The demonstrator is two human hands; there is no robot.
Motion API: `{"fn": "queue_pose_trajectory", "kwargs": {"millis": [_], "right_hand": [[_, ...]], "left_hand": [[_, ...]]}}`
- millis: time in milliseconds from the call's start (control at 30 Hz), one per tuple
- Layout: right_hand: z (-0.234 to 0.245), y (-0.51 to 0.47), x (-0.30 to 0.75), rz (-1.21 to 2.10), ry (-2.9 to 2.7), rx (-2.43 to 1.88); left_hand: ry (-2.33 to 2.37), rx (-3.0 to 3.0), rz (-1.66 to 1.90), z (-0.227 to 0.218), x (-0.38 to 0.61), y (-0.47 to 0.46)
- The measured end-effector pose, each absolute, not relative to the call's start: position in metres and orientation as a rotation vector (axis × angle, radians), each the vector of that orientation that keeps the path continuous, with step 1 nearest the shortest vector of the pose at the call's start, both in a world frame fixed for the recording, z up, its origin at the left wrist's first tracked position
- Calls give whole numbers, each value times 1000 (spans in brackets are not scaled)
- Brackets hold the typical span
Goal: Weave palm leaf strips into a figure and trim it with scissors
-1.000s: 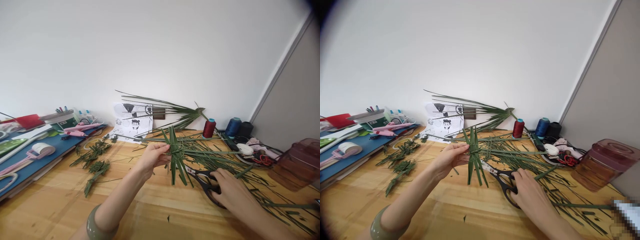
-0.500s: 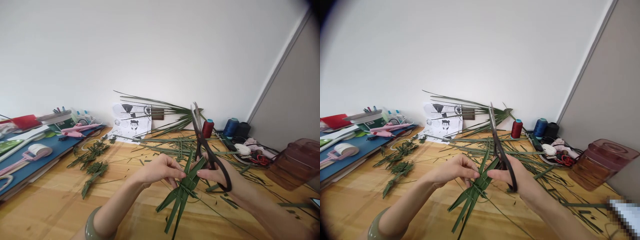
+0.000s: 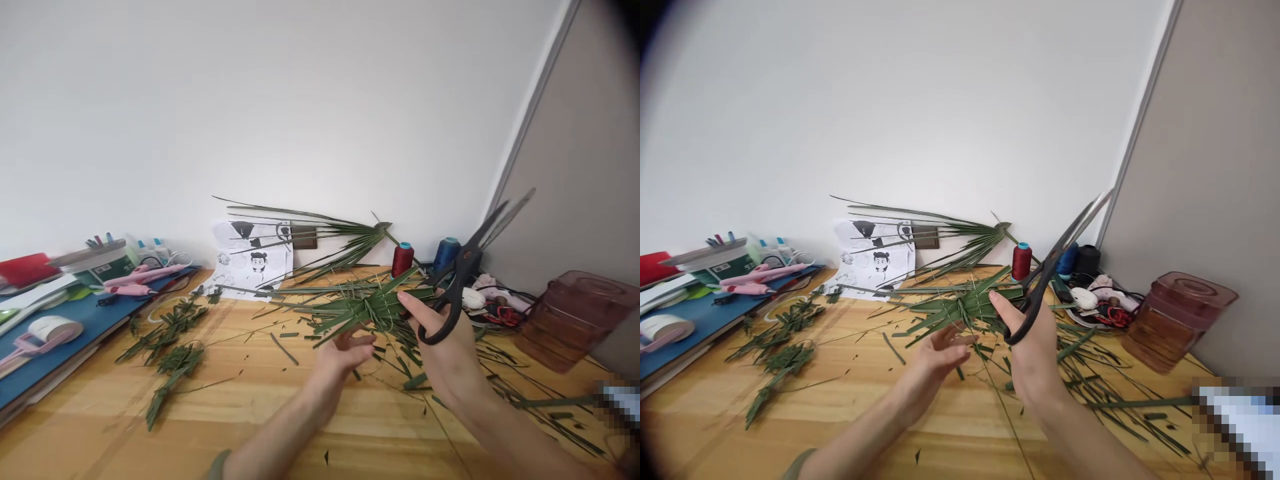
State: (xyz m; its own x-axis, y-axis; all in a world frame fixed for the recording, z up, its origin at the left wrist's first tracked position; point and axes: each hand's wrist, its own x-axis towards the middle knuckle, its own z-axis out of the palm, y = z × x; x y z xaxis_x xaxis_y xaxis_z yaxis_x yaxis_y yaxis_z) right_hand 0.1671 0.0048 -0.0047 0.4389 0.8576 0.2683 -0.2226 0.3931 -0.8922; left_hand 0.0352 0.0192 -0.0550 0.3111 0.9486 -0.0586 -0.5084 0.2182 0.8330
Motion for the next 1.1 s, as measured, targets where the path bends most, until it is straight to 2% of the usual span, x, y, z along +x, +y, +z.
{"fn": "queue_pose_trajectory", "kwargs": {"millis": [133,433,700,1100], "right_hand": [[-8,-6,158,741,-905,-1022],[-18,-19,194,753,-1482,-1232],[-10,-15,241,229,-2058,-1665],[14,-15,247,-244,-2219,-1694]], "left_hand": [[509,928,1197,-34,51,-8],[788,870,1240,4,8,11],[913,986,1121,28,-13,15],[804,1048,1058,30,-18,12]]}}
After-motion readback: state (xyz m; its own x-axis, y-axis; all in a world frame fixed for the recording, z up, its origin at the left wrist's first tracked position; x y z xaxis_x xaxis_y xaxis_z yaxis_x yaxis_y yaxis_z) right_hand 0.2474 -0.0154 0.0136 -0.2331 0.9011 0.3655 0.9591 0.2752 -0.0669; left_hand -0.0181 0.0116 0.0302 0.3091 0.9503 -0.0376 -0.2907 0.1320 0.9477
